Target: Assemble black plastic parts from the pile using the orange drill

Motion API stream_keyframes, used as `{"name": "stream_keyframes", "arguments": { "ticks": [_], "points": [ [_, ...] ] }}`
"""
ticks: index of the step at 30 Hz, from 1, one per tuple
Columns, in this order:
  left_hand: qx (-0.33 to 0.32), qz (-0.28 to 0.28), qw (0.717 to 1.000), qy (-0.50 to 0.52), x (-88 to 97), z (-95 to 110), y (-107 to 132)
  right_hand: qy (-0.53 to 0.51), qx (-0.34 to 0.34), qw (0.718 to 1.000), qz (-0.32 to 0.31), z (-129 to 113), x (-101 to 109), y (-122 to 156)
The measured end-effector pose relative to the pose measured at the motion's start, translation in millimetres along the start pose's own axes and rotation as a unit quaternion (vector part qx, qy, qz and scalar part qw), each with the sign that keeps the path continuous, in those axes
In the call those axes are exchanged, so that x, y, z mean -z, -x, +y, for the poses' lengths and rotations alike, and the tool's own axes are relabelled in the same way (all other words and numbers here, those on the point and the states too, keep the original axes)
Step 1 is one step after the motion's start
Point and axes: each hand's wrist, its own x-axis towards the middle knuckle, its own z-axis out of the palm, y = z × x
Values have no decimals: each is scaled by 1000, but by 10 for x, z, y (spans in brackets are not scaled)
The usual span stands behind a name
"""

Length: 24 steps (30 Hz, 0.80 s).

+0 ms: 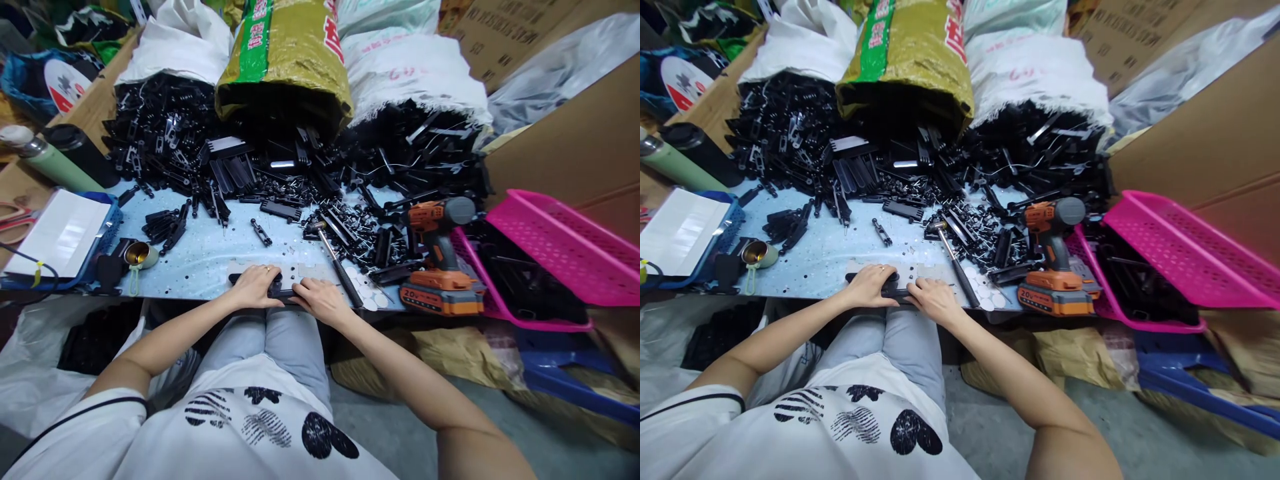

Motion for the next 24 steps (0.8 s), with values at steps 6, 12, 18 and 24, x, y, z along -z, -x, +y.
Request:
{"name": "stream_keyframes", "arguments": {
  "ticks": [6, 12, 18, 24],
  "points": [
    [-35, 54, 997, 43, -30, -92, 70, 27, -14, 1000, -1, -143, 226, 17],
    [-45, 90, 994, 28, -127, -135, 104, 11, -29, 999, -23, -187, 417, -30],
    [-43, 43, 998, -24, -177, -53, 61, -186, -43, 976, -101, 53, 308, -178],
    [-27, 10, 998, -61, -170, 66, -8, -232, -91, 966, 68, 313, -146, -378]
  ]
}}
